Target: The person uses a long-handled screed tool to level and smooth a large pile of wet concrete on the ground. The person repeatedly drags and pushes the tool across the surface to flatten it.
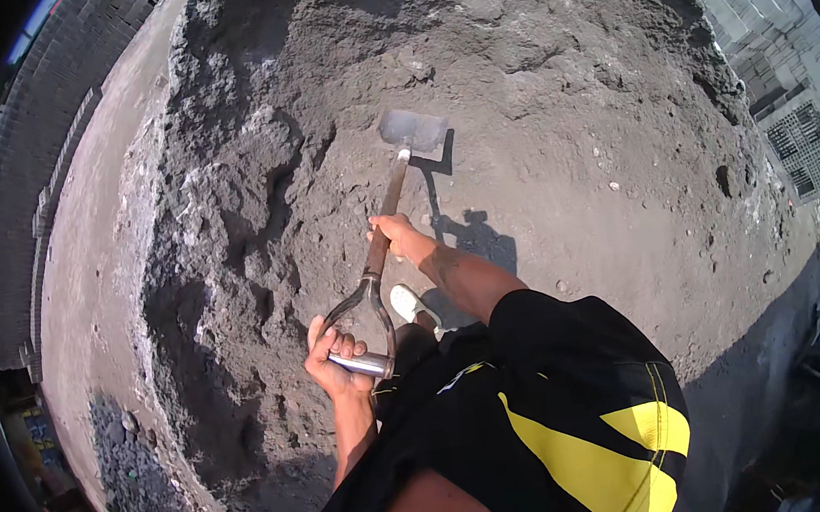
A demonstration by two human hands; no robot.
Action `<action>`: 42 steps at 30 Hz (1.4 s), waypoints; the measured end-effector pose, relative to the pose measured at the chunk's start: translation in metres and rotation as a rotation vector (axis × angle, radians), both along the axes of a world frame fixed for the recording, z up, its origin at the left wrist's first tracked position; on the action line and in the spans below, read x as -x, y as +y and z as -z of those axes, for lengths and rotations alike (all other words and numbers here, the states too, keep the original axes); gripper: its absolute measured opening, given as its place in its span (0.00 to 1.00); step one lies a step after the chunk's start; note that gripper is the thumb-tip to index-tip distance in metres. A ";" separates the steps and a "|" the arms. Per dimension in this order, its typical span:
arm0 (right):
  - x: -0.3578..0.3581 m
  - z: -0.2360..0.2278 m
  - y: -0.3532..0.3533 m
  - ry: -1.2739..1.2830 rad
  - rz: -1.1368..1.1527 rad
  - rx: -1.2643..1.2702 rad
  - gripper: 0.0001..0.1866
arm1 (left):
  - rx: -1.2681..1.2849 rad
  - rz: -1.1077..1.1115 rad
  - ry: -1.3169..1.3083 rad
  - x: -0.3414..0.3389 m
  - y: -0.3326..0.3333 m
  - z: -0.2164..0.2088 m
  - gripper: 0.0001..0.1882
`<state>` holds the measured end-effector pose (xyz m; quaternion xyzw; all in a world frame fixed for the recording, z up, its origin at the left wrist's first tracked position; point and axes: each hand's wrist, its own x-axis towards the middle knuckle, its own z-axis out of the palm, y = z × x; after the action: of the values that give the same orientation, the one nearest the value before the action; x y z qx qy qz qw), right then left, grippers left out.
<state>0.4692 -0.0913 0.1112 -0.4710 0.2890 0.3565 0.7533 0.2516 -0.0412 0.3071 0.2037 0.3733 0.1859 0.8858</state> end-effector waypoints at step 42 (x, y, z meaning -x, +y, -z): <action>0.130 0.081 -0.164 -0.388 -1.070 0.872 0.21 | -0.274 0.238 0.438 -0.209 0.198 0.322 0.08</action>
<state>0.3392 -0.2554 0.0307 -0.8612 -0.0045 0.4390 0.2560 0.4607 0.1572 -0.0144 0.3994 0.5007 0.0811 0.7637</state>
